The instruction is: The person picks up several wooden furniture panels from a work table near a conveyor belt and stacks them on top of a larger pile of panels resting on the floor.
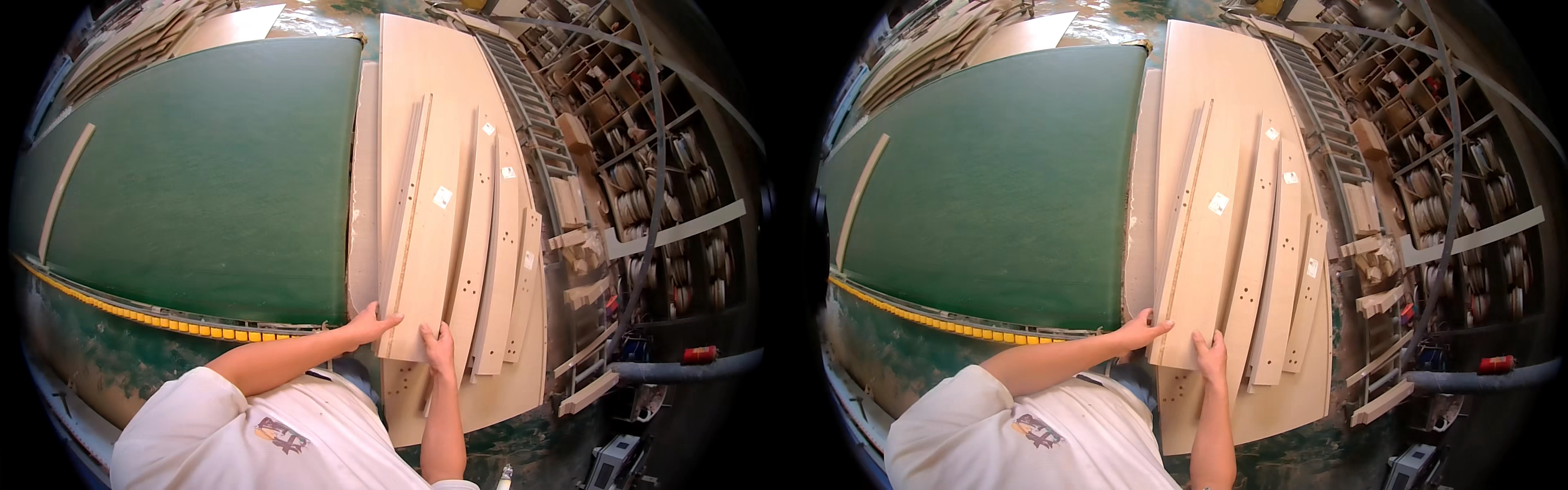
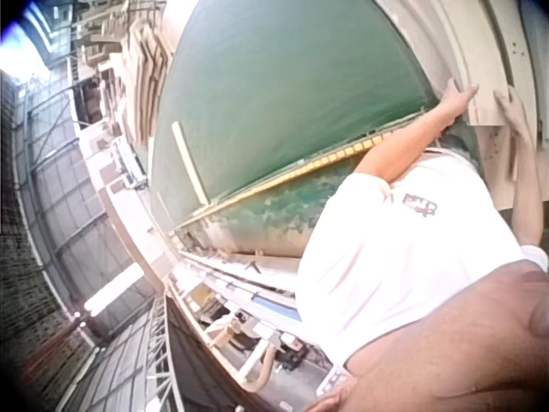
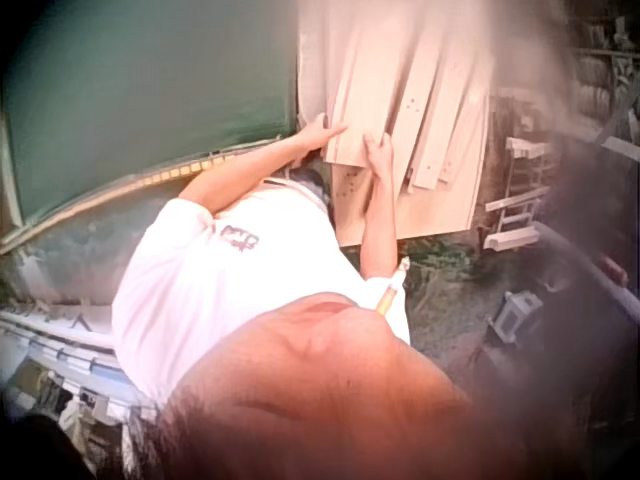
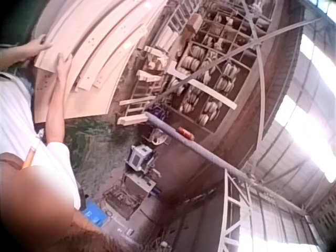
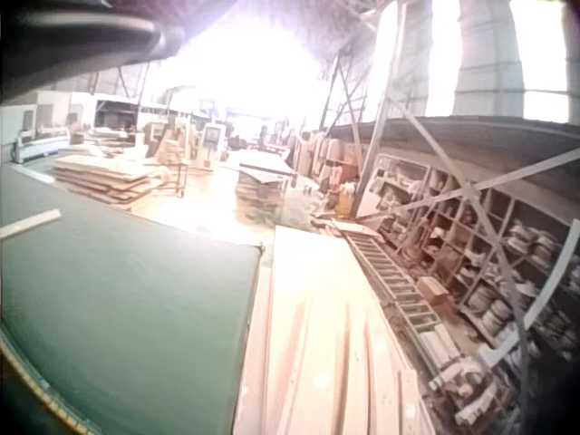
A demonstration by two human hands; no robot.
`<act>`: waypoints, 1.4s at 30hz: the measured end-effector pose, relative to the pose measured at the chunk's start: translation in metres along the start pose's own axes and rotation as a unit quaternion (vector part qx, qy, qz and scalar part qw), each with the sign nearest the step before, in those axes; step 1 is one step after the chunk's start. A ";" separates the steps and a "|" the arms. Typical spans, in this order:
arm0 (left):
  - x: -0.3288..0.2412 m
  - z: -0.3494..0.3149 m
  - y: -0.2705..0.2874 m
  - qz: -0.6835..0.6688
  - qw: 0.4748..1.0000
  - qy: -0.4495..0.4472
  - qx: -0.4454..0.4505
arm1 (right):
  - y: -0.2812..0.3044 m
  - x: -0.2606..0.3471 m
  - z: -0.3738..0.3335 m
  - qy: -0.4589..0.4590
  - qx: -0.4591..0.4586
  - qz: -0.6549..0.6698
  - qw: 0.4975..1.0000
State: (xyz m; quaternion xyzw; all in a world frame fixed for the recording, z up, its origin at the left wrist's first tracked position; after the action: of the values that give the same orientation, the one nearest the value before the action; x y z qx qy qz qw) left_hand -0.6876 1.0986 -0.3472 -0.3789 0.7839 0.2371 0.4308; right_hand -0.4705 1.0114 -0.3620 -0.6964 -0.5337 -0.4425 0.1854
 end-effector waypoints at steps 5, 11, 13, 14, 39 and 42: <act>-0.017 -0.013 0.004 0.058 0.996 0.053 -0.052 | -0.003 0.014 -0.010 -0.011 0.073 0.049 0.996; -0.040 -0.041 -0.013 -0.011 0.997 0.068 0.046 | 0.015 0.052 -0.051 -0.064 0.088 0.111 0.988; -0.058 -0.024 -0.025 -0.119 0.985 0.064 0.108 | 0.037 0.049 -0.058 -0.063 0.121 0.075 0.988; -0.068 -0.013 -0.029 -0.172 0.973 0.063 0.139 | 0.051 0.044 -0.063 -0.073 0.124 0.077 0.987; -0.275 0.207 -0.129 0.048 0.998 -0.012 0.044 | 0.277 0.051 -0.082 -0.110 -0.036 -0.006 0.993; -0.209 0.224 -0.087 0.201 0.974 -0.103 0.017 | 0.251 0.055 -0.062 0.004 -0.124 -0.098 0.987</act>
State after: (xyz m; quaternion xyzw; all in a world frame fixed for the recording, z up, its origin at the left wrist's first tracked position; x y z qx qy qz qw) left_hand -0.4359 1.2837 -0.2880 -0.1800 0.7994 0.3428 0.4594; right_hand -0.2665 0.9073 -0.2299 -0.6567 -0.5400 -0.5236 0.0556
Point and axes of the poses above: each hand's wrist, its own z-axis towards the middle knuckle, its own y-axis out of the back of the hand, x = y × z, the point moved 5 cm from there along z, towards the middle knuckle, and after that the axes turned 12 degrees about -y, right-handed, at the moved point
